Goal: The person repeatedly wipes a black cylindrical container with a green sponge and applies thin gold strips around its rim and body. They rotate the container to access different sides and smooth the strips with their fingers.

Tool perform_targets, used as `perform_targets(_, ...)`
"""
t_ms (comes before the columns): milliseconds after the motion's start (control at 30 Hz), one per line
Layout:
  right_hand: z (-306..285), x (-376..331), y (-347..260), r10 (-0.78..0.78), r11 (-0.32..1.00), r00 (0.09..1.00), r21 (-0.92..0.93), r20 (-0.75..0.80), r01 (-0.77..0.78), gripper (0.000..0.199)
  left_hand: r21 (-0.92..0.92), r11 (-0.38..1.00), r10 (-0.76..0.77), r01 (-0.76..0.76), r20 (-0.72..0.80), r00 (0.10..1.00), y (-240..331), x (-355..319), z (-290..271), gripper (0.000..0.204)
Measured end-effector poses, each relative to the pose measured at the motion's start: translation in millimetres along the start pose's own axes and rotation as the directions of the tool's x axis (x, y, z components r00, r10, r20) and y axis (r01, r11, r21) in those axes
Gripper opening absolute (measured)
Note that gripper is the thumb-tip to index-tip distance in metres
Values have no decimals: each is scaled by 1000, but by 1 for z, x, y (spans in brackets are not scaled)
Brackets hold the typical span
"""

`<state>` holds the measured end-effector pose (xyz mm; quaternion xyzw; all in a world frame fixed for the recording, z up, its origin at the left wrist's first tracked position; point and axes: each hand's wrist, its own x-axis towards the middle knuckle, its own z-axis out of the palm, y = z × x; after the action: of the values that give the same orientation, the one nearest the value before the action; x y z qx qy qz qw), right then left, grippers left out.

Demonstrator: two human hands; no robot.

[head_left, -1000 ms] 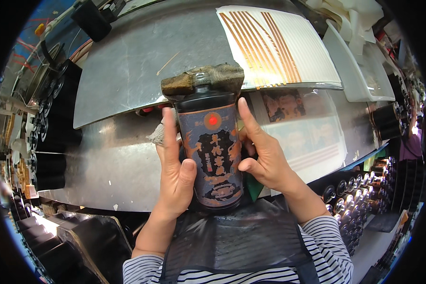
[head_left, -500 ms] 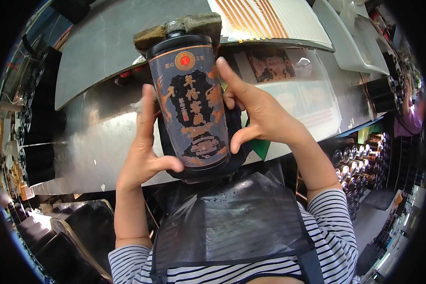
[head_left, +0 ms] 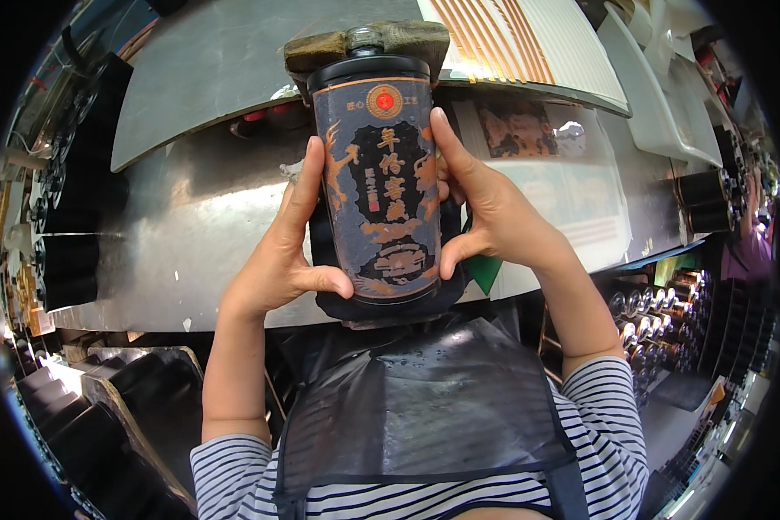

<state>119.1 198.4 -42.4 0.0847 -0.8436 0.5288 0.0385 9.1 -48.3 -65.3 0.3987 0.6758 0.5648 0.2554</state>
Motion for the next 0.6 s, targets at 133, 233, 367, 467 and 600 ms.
perform_targets(133, -4, 4, -2, -12, 998, 1000, -68, 13, 13, 132, 40, 999, 19, -19, 6, 1000, -1, 1, -4, 148)
perform_targets(233, -12, 4, -10, 26, 999, 999, -31, 28, -25, 135, -121, 992, 44, -46, -16, 999, 7, -2, -9, 155)
perform_targets(367, -11, 4, -10, 10, 993, 1000, -120, -12, -12, 138, 319, 948, -47, 7, 118, 992, 24, -12, -11, 144)
perform_targets(467, -13, 3, -11, 204, 972, 979, 121, -5, -202, 135, 416, 908, -69, 49, 34, 997, 45, -21, 13, 125)
perform_targets(600, -70, -2, 25, 469, 843, 839, 422, -276, -333, 66, 261, 964, -43, 57, -59, 997, 60, -24, 23, 122)
